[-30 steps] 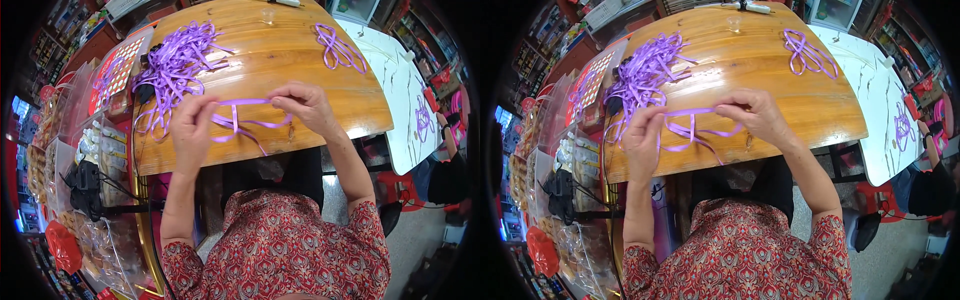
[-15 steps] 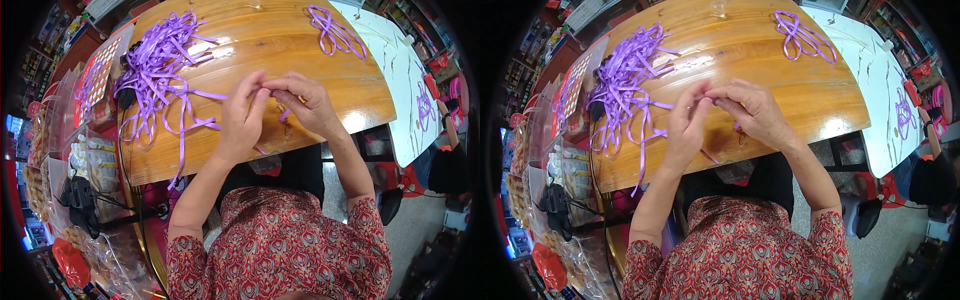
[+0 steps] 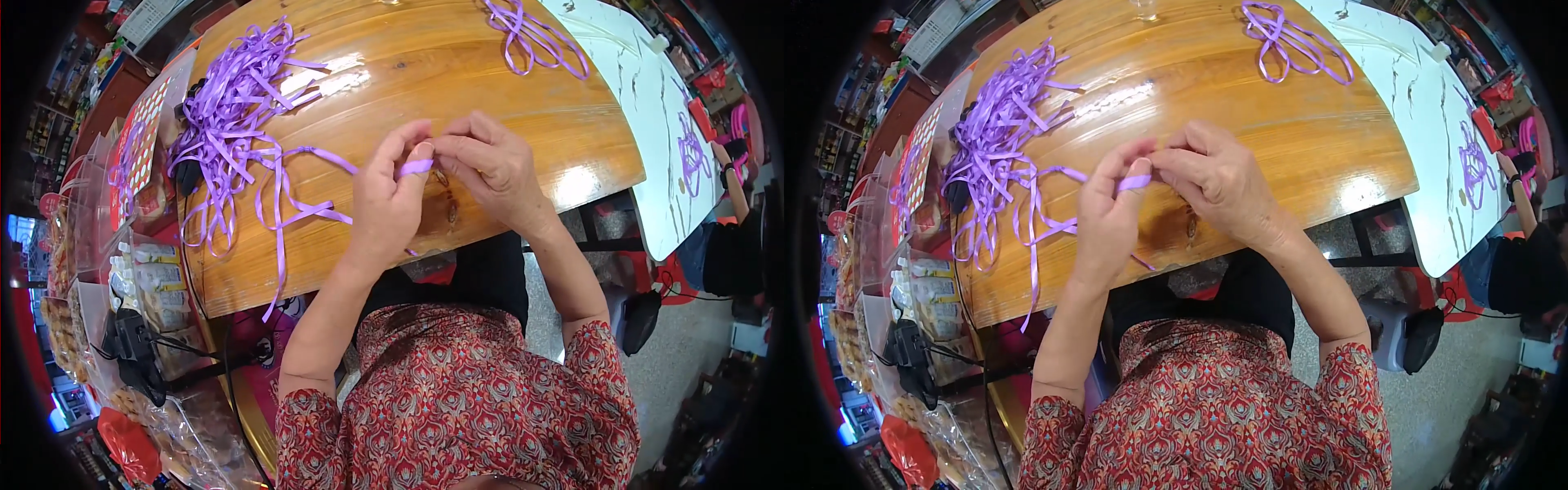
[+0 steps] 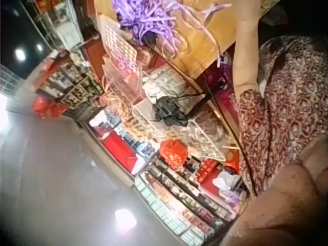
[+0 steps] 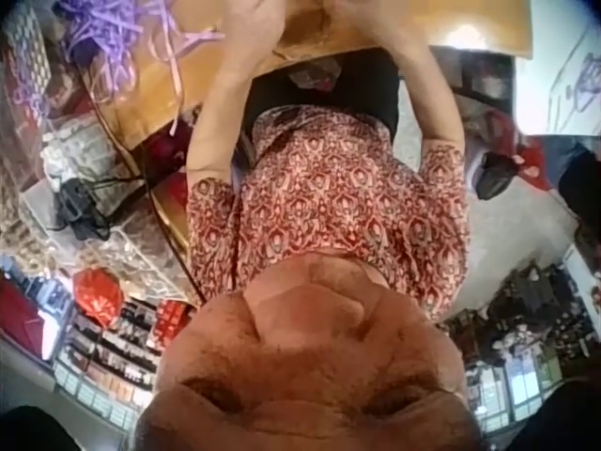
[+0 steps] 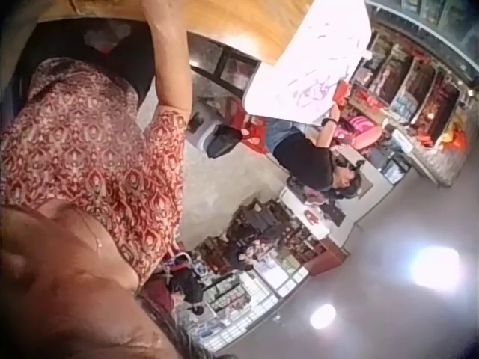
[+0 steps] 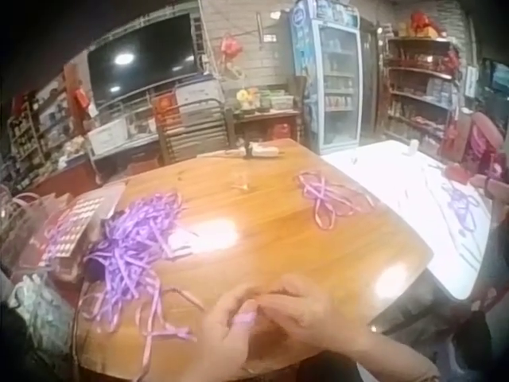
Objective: The recorder is tying knots into purple plastic ribbons at a workshop table.
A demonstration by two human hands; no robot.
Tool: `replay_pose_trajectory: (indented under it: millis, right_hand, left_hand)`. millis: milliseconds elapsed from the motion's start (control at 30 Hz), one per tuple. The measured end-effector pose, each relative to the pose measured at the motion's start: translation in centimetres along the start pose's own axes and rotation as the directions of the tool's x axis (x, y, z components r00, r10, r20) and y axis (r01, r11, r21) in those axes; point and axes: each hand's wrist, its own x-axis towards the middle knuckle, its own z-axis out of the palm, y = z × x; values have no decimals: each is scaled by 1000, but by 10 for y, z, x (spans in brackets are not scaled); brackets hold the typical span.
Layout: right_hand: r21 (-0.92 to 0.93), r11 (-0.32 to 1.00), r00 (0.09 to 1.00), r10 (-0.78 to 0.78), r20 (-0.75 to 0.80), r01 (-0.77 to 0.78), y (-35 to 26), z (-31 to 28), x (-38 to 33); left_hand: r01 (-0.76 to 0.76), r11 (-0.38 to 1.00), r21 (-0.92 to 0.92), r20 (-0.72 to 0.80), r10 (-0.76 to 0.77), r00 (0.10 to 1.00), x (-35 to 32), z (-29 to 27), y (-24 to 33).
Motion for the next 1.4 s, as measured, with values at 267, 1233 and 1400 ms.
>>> replay_pose_trajectory:
  millis: [267,1233,1400]
  right_hand:
    - [-115,993,1000,-15,-25,12,10,-9,-9]
    - [-50,996,995,-72,-69,69,-6,-10,-7]
    - [-2,999,999,40,15,-40,6,-22,-23]
  left_hand:
    - [-2,996,92,182,-15,983,-8,-16,-7]
    - [621,688,-376,415,-474,776,-1,-24,5]
    - [514,810,-280,256,-453,854,-10,-19,8]
